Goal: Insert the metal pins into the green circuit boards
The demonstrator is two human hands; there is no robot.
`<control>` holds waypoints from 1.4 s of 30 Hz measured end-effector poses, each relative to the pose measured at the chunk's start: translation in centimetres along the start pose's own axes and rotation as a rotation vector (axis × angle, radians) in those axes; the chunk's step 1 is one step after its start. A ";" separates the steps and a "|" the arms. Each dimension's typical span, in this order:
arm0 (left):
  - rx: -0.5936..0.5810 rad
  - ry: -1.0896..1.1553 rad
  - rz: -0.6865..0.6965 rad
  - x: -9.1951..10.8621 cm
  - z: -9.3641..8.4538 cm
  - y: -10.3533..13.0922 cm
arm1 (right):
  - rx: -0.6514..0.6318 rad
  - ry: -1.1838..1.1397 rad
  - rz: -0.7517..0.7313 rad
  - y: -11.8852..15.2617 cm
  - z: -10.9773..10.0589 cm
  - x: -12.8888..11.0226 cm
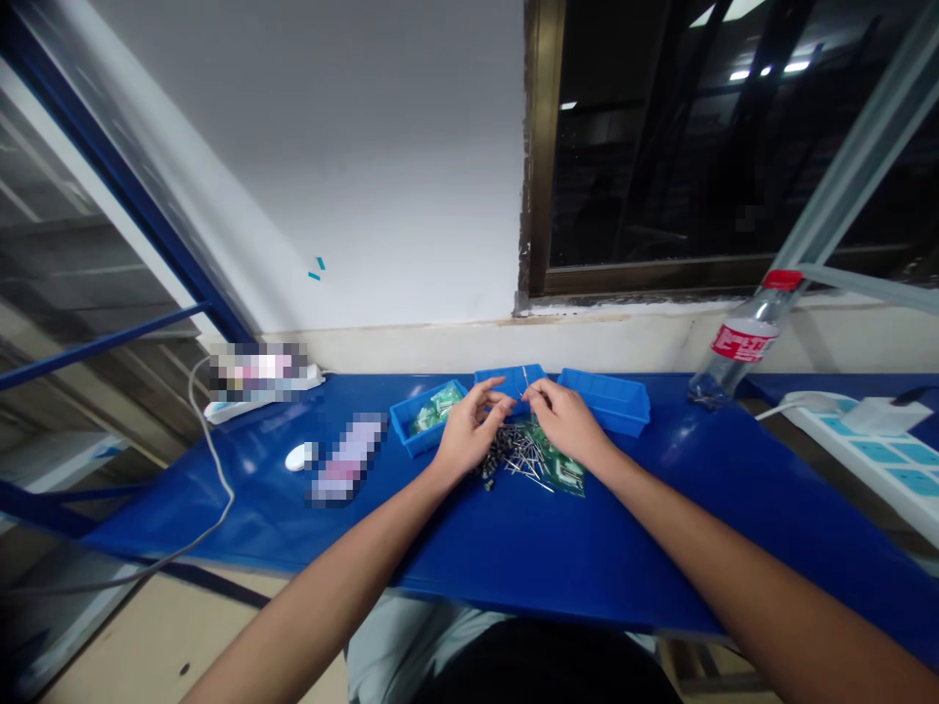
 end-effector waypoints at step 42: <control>0.074 -0.086 -0.024 1.0 -1.1 0.5 | 0.021 0.094 -0.259 2.7 0.4 -3.6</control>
Point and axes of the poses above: each hand's wrist, its own y-axis away from the middle knuckle, its own z-axis out of the palm, x = y × z, the point moved 8 cm from there along -y, towards the middle knuckle, and after that the axes turned 14 degrees about -x, right-handed, at the moved point
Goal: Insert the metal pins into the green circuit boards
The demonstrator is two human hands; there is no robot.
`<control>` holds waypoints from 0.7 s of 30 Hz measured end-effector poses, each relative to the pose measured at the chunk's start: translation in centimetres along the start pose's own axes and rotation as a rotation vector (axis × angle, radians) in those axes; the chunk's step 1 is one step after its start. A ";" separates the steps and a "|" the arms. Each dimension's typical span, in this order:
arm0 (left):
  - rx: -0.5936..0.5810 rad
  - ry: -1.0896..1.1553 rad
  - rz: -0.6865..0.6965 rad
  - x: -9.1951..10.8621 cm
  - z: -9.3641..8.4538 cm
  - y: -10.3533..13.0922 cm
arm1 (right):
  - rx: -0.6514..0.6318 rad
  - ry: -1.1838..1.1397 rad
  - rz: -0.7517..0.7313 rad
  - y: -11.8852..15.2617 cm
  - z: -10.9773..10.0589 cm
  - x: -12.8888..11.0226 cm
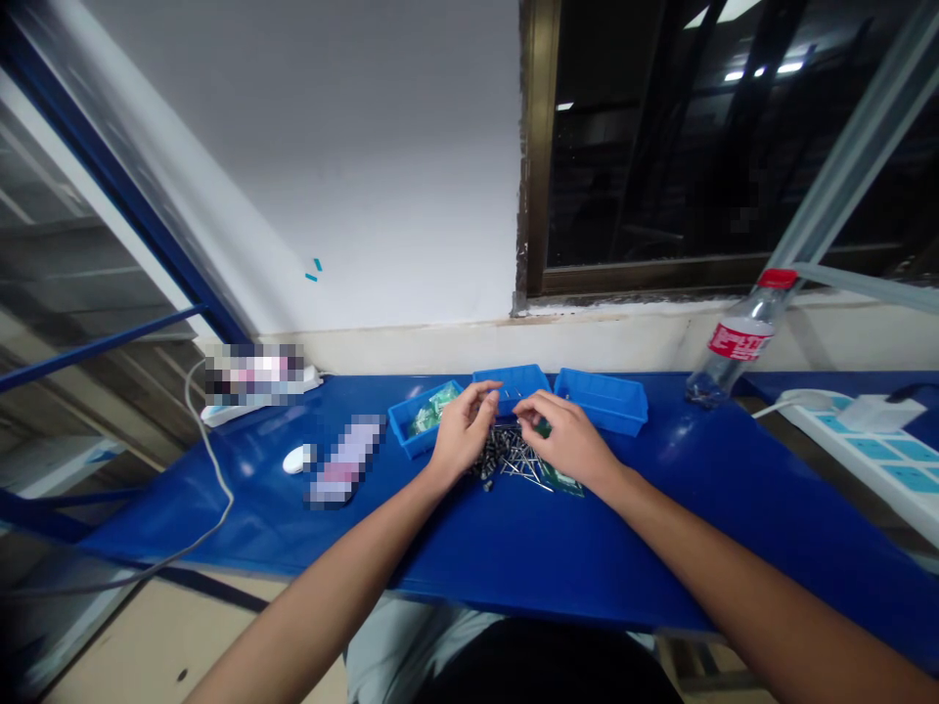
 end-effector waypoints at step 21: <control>-0.208 0.138 -0.067 -1.1 2.2 -0.2 | -0.044 0.028 0.117 0.1 0.3 0.9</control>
Point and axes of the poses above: each hand's wrist, its own y-axis away from the middle knuckle, its own z-axis out of the palm, x = y × z, the point moved 8 cm from there along -y, towards the middle knuckle, and after that the axes turned 14 degrees about -x, right-handed, at the moved point
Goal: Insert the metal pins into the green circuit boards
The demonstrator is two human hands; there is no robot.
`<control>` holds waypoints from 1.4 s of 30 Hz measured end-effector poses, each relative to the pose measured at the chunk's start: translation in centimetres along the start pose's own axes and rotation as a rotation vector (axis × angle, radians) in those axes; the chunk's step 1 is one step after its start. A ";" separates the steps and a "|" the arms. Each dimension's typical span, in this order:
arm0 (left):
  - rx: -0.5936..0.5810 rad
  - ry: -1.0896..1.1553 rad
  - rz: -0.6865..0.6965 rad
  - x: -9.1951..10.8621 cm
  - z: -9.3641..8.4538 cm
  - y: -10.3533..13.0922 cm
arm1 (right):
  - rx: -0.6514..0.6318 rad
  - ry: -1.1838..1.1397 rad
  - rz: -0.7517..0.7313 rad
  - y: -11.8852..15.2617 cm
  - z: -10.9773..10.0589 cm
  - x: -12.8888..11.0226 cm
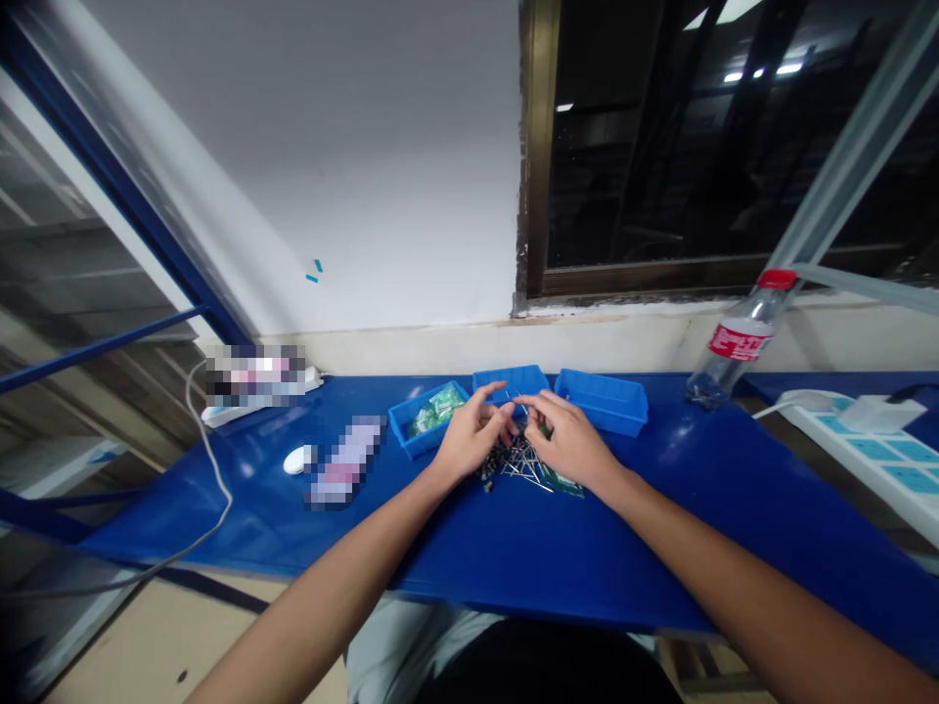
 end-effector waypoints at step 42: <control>0.116 0.004 0.115 0.6 -1.0 -0.2 | -0.096 -0.341 0.081 -0.7 1.3 2.4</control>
Point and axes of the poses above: each hand's wrist, its own y-axis away from the middle knuckle, its own z-axis out of the palm, x = y × z, the point moved 8 cm from there along -y, towards the middle knuckle, and after that the axes turned 14 degrees about -x, right-handed, at the moved point
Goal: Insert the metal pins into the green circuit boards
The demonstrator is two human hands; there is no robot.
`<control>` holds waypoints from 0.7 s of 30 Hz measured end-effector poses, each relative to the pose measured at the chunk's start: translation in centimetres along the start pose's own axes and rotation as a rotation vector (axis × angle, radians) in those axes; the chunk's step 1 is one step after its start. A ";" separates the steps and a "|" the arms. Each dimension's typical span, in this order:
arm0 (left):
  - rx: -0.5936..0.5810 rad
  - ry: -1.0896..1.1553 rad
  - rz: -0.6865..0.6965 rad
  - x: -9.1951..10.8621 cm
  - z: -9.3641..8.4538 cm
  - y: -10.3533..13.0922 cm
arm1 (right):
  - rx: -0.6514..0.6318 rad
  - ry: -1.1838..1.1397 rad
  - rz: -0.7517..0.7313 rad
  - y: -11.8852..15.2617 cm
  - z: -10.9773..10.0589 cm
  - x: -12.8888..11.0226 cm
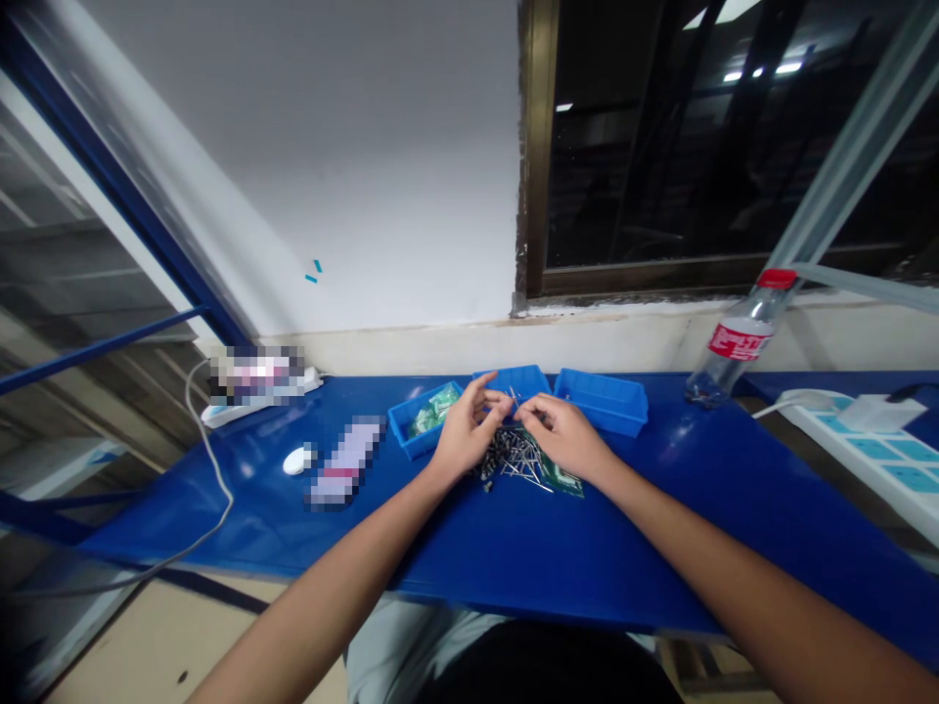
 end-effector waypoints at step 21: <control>0.025 -0.035 -0.032 0.1 -0.3 0.3 | -0.300 0.608 -0.230 0.5 2.6 -2.7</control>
Point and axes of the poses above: each hand's wrist, its own y-axis away from the middle knuckle, its own z-axis out of the palm, x = y × z, the point moved 8 cm from there along -y, towards the middle knuckle, and after that the axes turned 14 degrees about -x, right-handed, at the moved point
